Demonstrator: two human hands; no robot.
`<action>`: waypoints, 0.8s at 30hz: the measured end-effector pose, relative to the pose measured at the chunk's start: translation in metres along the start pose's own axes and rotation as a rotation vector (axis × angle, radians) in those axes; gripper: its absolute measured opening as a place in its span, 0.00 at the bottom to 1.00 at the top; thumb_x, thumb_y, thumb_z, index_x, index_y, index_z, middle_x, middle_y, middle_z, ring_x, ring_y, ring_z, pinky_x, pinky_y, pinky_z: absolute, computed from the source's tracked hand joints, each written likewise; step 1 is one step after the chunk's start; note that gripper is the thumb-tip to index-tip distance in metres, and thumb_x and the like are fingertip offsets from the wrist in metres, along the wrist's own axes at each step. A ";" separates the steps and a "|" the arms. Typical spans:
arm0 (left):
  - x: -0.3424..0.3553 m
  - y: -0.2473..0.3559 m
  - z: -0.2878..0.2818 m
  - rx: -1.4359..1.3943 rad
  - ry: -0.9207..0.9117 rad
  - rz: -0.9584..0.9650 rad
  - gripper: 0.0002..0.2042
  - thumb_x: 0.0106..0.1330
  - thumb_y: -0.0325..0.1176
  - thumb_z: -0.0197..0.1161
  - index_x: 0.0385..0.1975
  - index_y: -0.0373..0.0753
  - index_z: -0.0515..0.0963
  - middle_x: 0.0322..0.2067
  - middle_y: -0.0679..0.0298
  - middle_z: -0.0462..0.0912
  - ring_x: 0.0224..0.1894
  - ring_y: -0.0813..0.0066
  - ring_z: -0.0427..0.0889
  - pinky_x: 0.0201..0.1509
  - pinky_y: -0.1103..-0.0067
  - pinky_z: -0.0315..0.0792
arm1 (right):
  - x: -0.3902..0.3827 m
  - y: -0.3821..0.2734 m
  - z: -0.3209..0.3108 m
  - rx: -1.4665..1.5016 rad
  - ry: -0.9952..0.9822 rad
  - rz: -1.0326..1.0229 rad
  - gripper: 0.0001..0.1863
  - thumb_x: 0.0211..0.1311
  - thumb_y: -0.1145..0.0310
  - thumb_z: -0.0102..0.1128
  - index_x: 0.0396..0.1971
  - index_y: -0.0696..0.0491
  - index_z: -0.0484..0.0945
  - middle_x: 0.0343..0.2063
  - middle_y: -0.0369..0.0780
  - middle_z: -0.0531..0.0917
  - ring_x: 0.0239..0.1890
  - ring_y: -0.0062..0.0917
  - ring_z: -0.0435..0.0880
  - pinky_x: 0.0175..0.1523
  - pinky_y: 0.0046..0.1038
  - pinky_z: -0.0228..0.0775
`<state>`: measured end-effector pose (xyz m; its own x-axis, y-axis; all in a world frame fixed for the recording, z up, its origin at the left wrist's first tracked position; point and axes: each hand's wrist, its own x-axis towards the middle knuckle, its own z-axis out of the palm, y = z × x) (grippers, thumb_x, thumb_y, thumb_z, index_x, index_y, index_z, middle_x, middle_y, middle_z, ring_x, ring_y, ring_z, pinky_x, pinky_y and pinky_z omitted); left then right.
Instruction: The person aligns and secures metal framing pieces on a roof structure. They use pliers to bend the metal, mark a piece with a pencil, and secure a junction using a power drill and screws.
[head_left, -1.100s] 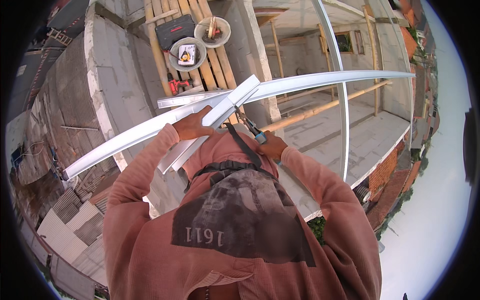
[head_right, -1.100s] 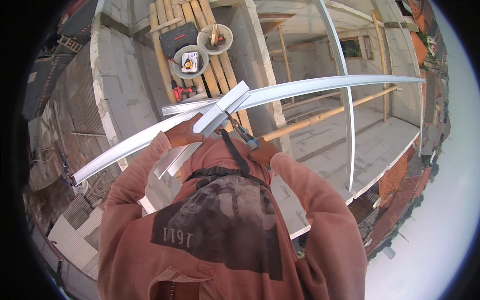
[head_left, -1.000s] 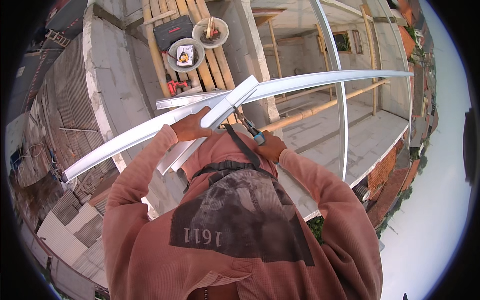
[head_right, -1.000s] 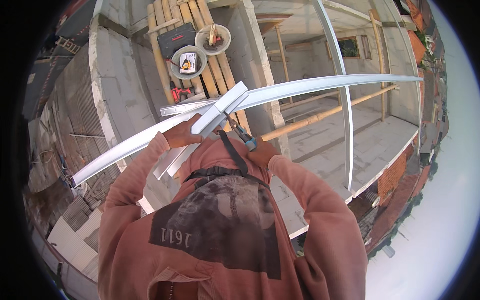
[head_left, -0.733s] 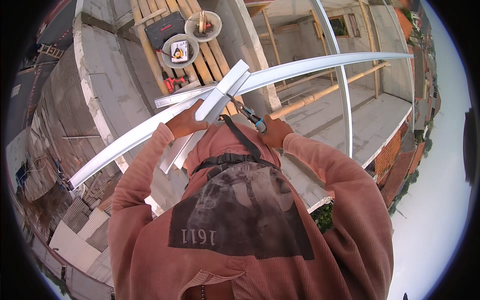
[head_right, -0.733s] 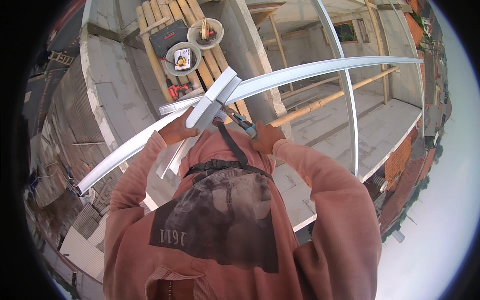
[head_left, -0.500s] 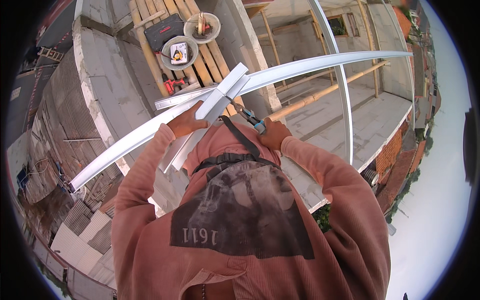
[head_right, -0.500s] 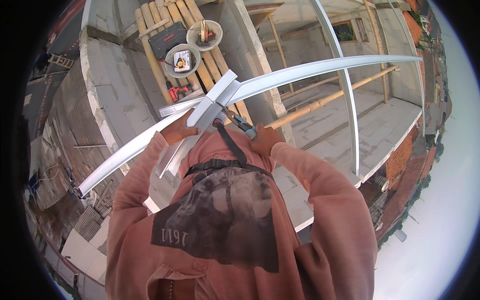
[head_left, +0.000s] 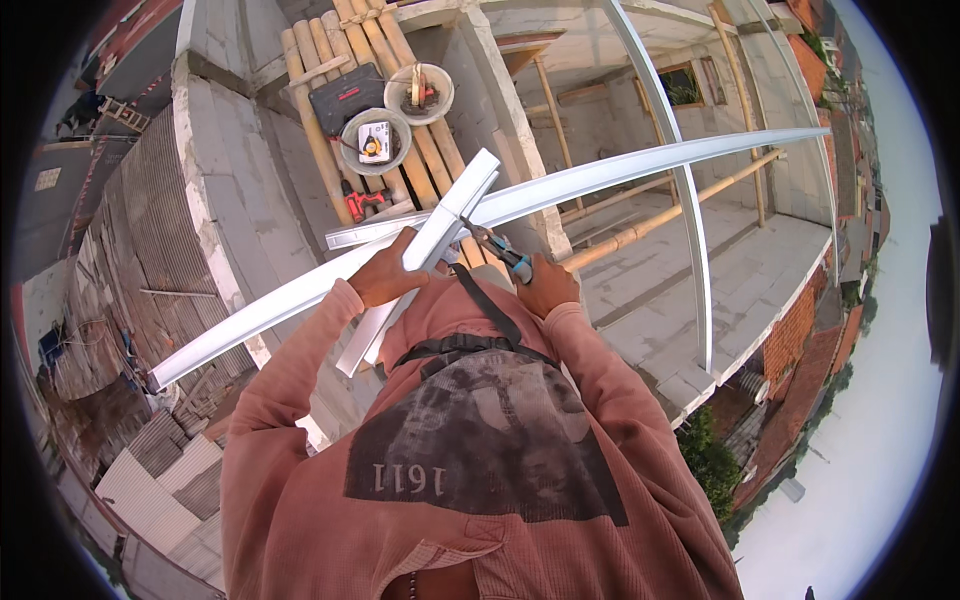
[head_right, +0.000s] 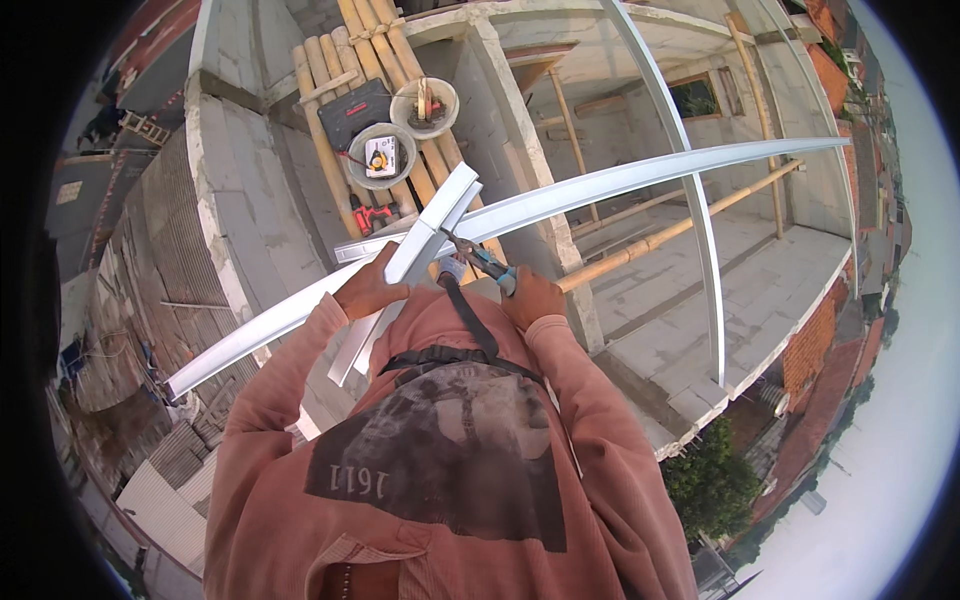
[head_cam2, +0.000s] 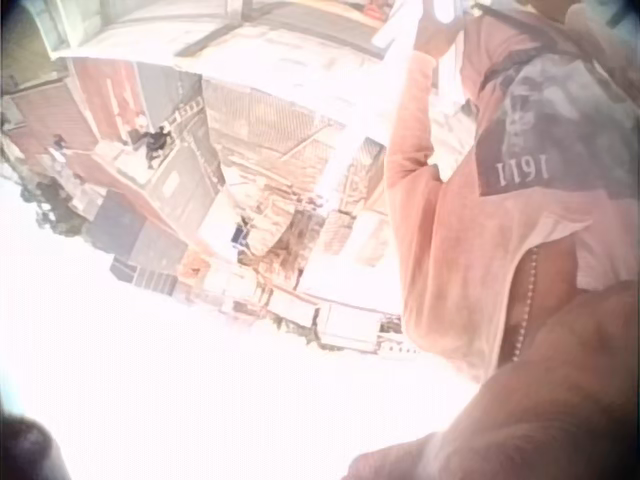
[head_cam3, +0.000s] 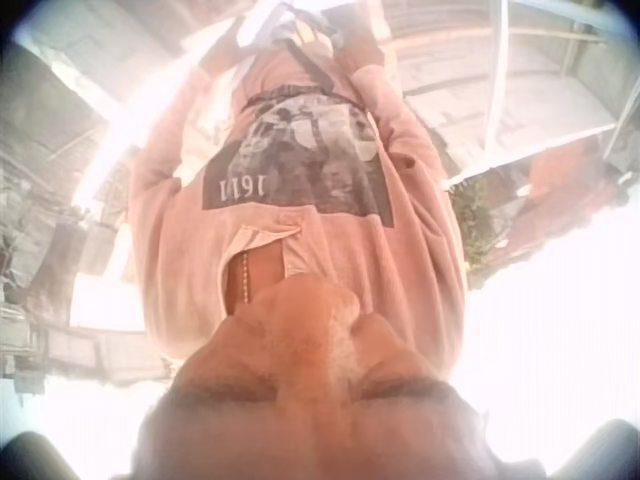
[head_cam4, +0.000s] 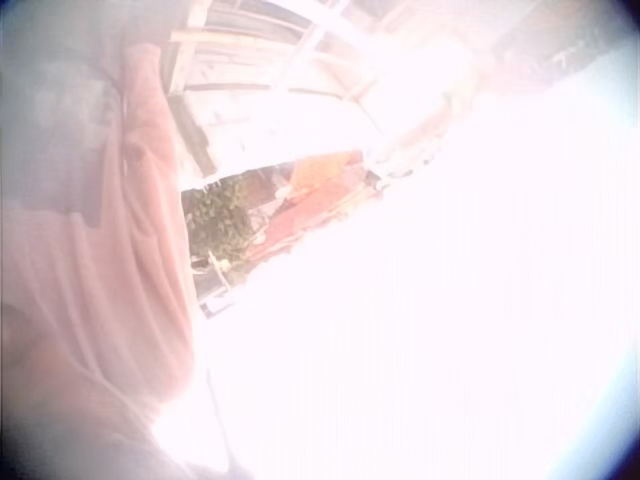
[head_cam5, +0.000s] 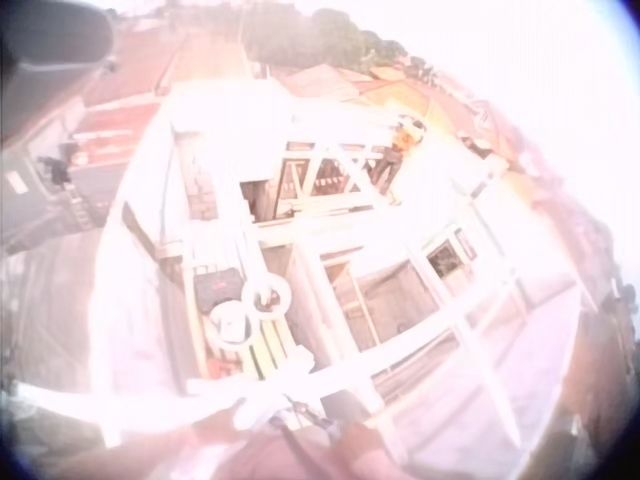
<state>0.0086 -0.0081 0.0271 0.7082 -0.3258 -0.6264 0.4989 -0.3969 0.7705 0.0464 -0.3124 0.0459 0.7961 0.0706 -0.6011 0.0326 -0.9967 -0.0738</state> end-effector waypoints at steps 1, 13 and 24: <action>-0.002 0.002 0.001 -0.007 0.014 0.026 0.39 0.55 0.44 0.65 0.67 0.38 0.60 0.53 0.42 0.79 0.53 0.51 0.80 0.60 0.67 0.71 | -0.001 0.002 -0.004 0.005 0.000 0.000 0.19 0.61 0.51 0.62 0.41 0.50 0.76 0.37 0.50 0.87 0.42 0.51 0.87 0.49 0.50 0.79; -0.025 0.021 0.000 0.045 0.025 0.042 0.37 0.54 0.43 0.67 0.63 0.36 0.64 0.53 0.43 0.80 0.53 0.52 0.81 0.59 0.67 0.72 | 0.030 0.035 0.063 0.133 0.143 -0.269 0.21 0.54 0.54 0.67 0.39 0.51 0.72 0.28 0.50 0.85 0.33 0.54 0.84 0.38 0.53 0.76; -0.001 0.005 -0.012 0.348 0.343 0.253 0.39 0.58 0.41 0.69 0.68 0.36 0.60 0.56 0.47 0.74 0.64 0.52 0.73 0.65 0.67 0.69 | 0.008 0.011 0.047 0.438 0.195 -0.382 0.31 0.58 0.61 0.63 0.61 0.53 0.67 0.45 0.56 0.83 0.50 0.54 0.82 0.55 0.48 0.74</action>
<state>0.0165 0.0003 0.0329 0.9359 -0.1723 -0.3072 0.1385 -0.6218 0.7708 0.0245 -0.3214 0.0026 0.8743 0.3704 -0.3136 0.1197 -0.7907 -0.6003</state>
